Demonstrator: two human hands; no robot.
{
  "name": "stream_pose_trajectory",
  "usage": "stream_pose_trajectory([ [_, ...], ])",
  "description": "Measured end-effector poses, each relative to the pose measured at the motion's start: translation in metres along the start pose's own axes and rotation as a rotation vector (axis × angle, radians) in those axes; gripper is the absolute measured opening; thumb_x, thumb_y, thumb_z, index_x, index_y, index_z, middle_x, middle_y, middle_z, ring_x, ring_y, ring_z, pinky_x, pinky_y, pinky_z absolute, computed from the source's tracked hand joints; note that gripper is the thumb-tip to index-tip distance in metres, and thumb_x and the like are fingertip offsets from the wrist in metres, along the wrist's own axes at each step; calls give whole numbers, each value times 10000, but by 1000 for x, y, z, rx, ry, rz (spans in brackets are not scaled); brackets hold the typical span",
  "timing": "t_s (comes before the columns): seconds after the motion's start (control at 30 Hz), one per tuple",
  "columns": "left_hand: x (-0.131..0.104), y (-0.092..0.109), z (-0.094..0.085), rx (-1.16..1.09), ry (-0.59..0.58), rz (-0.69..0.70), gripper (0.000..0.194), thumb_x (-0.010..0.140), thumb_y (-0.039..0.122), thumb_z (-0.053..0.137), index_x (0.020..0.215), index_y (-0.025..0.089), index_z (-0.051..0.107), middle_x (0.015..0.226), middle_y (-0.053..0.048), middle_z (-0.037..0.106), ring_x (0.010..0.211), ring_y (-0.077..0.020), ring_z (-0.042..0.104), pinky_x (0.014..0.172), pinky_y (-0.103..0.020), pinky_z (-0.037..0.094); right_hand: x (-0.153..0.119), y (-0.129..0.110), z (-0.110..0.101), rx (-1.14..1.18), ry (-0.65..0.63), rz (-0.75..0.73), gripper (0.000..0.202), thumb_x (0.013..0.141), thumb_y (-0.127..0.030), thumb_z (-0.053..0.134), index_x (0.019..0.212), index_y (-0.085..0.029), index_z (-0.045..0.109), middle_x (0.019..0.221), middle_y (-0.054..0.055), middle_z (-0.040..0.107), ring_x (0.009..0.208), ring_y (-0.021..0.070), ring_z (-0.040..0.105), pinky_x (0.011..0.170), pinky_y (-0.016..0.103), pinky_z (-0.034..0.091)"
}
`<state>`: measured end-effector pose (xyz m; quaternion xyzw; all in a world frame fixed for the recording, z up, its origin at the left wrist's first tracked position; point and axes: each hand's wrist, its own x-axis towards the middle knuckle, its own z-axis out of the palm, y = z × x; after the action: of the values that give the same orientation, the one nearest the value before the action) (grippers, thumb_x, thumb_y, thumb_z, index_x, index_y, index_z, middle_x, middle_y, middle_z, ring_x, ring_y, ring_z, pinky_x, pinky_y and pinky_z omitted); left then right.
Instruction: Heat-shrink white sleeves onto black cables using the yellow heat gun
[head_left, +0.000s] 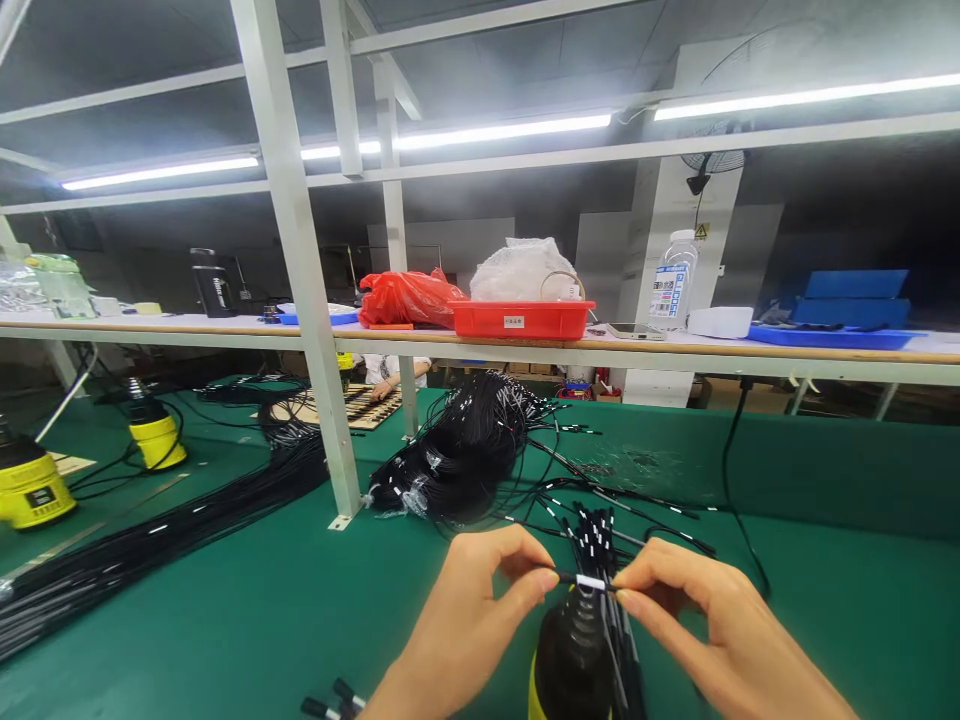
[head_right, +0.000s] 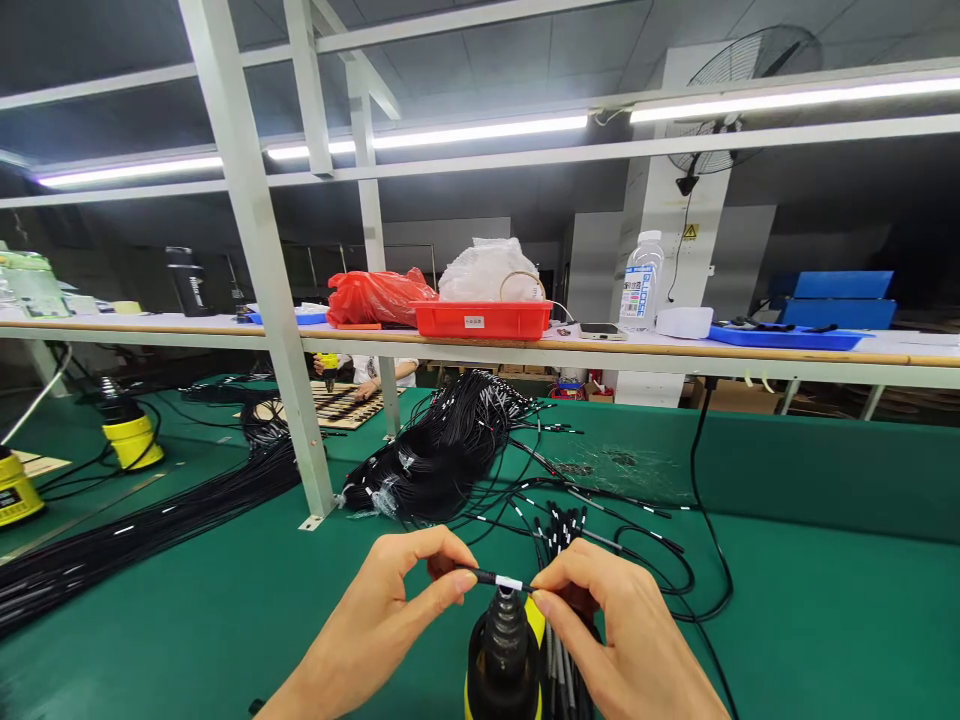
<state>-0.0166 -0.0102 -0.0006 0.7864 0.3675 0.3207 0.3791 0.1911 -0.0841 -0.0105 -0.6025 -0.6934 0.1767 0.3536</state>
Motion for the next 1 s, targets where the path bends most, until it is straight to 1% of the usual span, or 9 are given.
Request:
stream_pose_trajectory([
  [0.1, -1, -1, 2, -32, 25, 35, 89, 884, 235, 615, 838, 211, 687, 834, 26, 677, 842, -167, 599, 797, -272, 412, 0, 0, 0, 6, 9, 5, 272, 944, -350, 481, 764, -241, 652, 746, -2, 681, 684, 178, 628, 616, 258, 482],
  [0.37, 1, -7, 4, -53, 71, 75, 56, 845, 168, 631, 825, 209, 663, 847, 14, 665, 862, -181, 597, 816, -293, 411, 2, 1, 1, -11, 33, -5, 234, 925, -308, 497, 751, -236, 636, 731, -7, 662, 669, 171, 597, 605, 257, 462],
  [0.5, -1, -5, 2, -23, 49, 82, 48, 872, 189, 619, 843, 212, 651, 860, 20, 658, 865, -170, 588, 820, -279, 404, 2, 1, 2, -5, 5, 18, 261, 944, -352, 481, 767, -237, 636, 752, -3, 668, 690, 176, 603, 624, 266, 462],
  [0.57, -2, -5, 0, 46, 21, 78, 125, 926, 265, 577, 831, 211, 635, 842, 20, 651, 840, -166, 572, 782, -270, 395, 0, 0, 2, -27, -14, 20, 307, 968, -388, 442, 773, -241, 629, 766, -2, 671, 703, 179, 607, 633, 269, 462],
  [0.63, -3, -6, 0, 144, 2, 80, 290, 986, 346, 484, 764, 199, 600, 774, 17, 628, 775, -162, 541, 722, -272, 374, -2, -1, 1, -60, -30, 17, 360, 992, -417, 395, 768, -244, 617, 765, -4, 667, 691, 177, 605, 625, 267, 460],
  [0.73, -4, -7, 0, 230, -11, 84, 443, 1028, 401, 372, 674, 188, 533, 654, 23, 565, 667, -148, 480, 653, -276, 337, -3, -4, 1, -84, -36, 2, 395, 1002, -430, 363, 743, -244, 596, 738, -9, 653, 653, 170, 596, 594, 260, 453],
  [0.8, -4, -8, 0, 220, -8, 76, 416, 1022, 392, 392, 688, 189, 534, 663, 24, 561, 670, -148, 479, 647, -273, 335, -4, -4, 2, -83, -30, -3, 380, 995, -419, 377, 728, -242, 580, 725, -12, 649, 645, 169, 589, 587, 259, 450],
  [0.93, -4, -6, -1, 83, -12, 96, 199, 975, 290, 503, 815, 194, 574, 822, 14, 616, 798, -156, 540, 724, -259, 386, -3, -2, 5, -40, 8, 3, 287, 971, -358, 449, 740, -240, 571, 737, -17, 655, 666, 169, 583, 611, 260, 454],
  [1.0, -5, -3, -2, 37, -25, 109, 159, 969, 272, 510, 844, 195, 572, 856, 15, 619, 825, -154, 549, 755, -254, 397, -2, -2, 6, -19, 24, -3, 265, 962, -333, 468, 737, -239, 571, 733, -20, 649, 662, 166, 575, 605, 257, 453],
])
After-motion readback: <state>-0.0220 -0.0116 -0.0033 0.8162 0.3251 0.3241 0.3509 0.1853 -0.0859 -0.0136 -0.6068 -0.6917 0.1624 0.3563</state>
